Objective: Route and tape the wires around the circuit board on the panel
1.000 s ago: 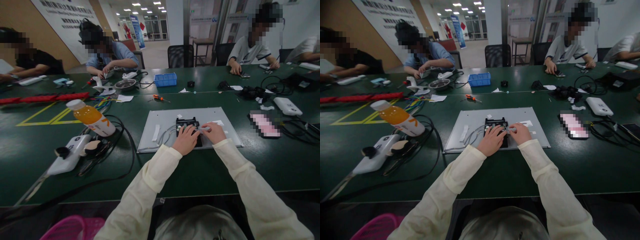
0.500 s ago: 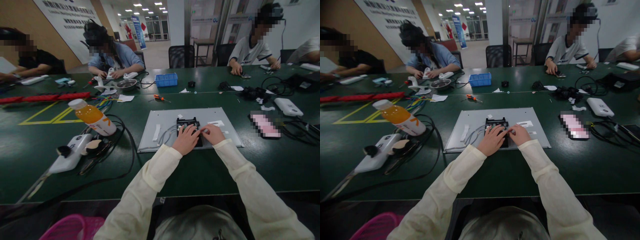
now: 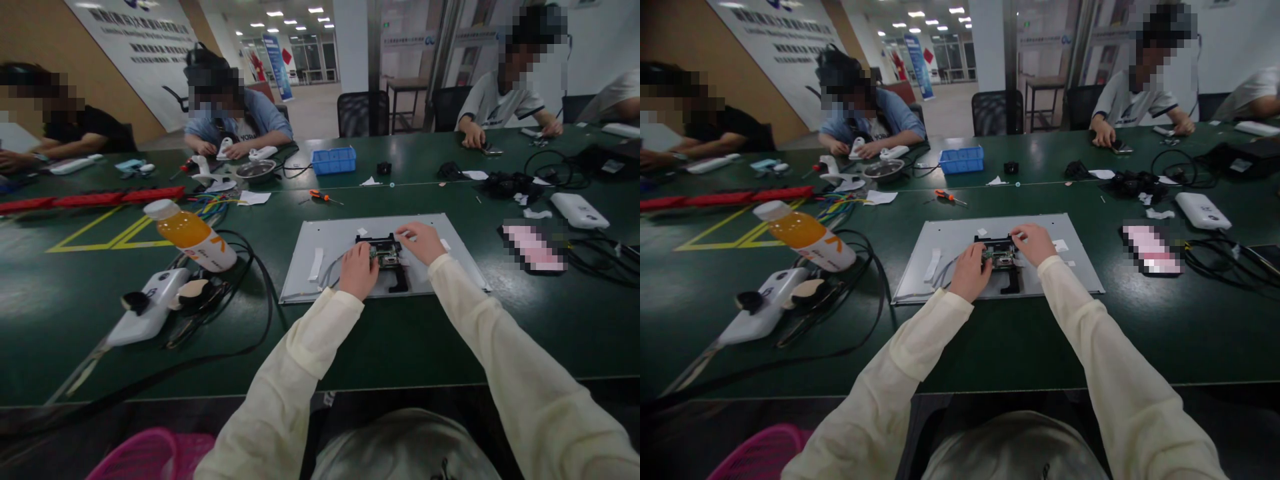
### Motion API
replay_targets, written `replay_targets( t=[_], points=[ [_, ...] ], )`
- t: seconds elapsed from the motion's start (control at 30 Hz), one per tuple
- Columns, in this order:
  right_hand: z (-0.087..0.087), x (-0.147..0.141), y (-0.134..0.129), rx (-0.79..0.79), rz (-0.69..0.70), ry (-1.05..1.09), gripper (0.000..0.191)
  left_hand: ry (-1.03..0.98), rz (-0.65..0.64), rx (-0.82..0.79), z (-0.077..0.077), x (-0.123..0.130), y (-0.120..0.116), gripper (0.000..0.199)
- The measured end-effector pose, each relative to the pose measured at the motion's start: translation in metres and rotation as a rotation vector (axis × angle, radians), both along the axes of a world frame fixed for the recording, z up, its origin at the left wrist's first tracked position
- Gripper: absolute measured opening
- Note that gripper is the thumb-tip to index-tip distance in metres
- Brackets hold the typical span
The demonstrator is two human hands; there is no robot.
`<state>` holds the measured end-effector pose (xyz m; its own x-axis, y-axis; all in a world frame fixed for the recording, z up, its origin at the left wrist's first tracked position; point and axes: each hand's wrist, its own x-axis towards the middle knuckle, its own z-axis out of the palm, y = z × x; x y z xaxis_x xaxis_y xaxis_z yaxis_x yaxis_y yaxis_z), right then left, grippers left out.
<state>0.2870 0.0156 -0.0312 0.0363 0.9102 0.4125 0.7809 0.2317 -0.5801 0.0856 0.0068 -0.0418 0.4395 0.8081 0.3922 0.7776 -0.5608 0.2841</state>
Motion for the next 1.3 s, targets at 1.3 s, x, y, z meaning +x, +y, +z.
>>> replay_targets(
  t=[1.3],
  points=[
    [0.026,-0.06,0.088,-0.076,0.457,-1.068,0.023,0.098,0.052,-0.015,-0.006,0.001,-0.004,0.035]
  ],
)
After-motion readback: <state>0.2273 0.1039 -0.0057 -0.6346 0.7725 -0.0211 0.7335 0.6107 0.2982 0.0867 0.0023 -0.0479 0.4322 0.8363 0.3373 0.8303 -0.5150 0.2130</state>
